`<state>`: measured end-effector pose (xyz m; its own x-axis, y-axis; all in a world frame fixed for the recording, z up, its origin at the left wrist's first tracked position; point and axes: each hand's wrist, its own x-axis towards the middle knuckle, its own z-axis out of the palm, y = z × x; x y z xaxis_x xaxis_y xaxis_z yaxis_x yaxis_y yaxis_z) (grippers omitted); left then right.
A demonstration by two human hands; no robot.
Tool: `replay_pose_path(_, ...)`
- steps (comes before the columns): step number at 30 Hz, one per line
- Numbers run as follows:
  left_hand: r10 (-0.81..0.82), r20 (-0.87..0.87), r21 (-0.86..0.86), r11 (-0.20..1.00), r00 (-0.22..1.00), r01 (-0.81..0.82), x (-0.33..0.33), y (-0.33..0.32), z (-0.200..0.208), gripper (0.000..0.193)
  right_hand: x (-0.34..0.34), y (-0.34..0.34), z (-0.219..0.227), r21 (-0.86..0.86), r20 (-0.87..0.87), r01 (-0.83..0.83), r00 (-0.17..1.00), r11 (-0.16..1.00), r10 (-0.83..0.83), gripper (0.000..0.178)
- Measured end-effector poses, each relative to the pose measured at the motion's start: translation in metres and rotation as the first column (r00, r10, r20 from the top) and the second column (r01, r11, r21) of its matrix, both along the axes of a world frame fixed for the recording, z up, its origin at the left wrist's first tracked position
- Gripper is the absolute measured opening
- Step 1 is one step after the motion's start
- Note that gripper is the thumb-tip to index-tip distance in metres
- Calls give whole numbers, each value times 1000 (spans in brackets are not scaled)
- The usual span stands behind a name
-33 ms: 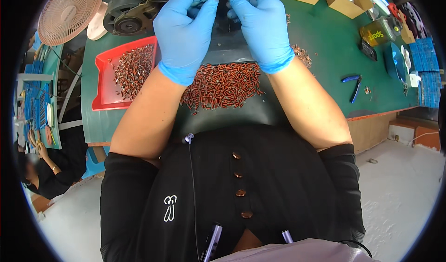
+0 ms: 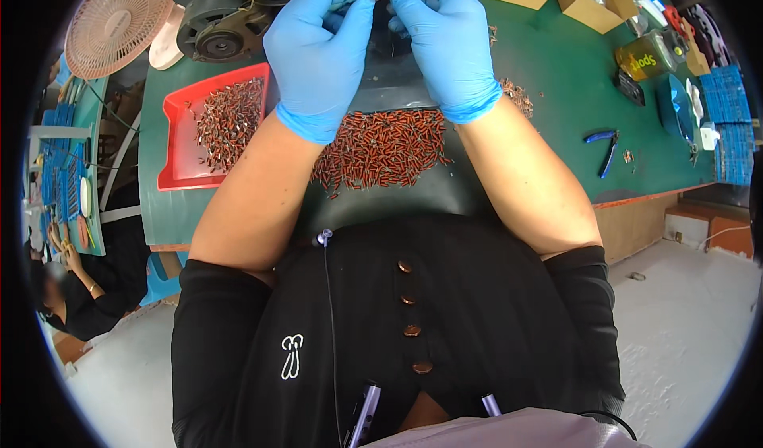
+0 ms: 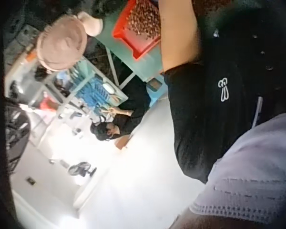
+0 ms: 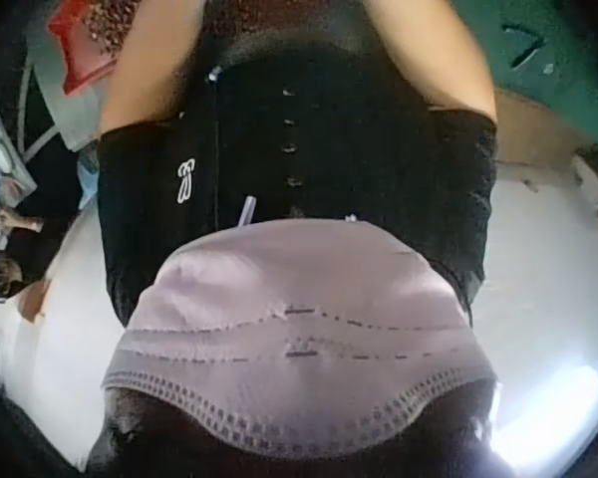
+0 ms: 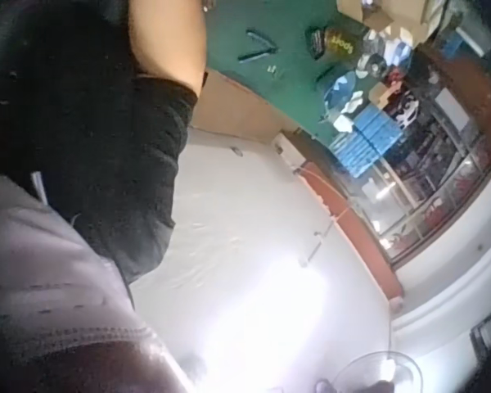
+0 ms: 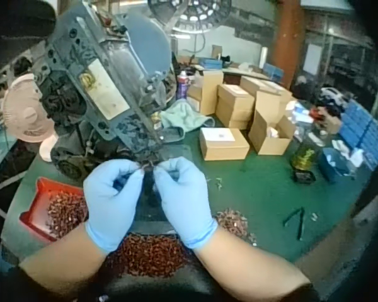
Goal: Inspecting and sorting small red electronic components at a manual assembly station.
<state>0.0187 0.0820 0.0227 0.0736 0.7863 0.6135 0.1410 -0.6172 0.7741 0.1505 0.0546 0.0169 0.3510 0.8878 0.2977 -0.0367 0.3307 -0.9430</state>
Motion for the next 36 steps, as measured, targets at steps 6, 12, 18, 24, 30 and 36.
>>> replay_pose_path(6,160,13,263,952,987,-157,14,16,-13,7,-4,9,1,0,110,125,986,992,-124,9)
replay_pose_path(12,228,-38,369,908,973,-198,18,23,-15,5,-6,10,4,-18,144,169,976,985,-165,12)
replay_pose_path(18,278,-96,436,875,956,-210,18,24,-15,5,-5,10,6,-28,134,155,980,987,-150,12)
replay_pose_path(24,294,-122,462,862,948,-208,17,25,-18,7,-4,11,3,-29,115,136,985,990,-132,12)
replay_pose_path(30,288,-141,473,860,947,-191,18,22,-12,12,0,7,2,-26,-7,3,1000,1000,-3,8)
replay_pose_path(36,33,-32,68,997,999,-31,-17,-5,-10,13,52,-41,-2,-172,137,-47,988,984,71,10)
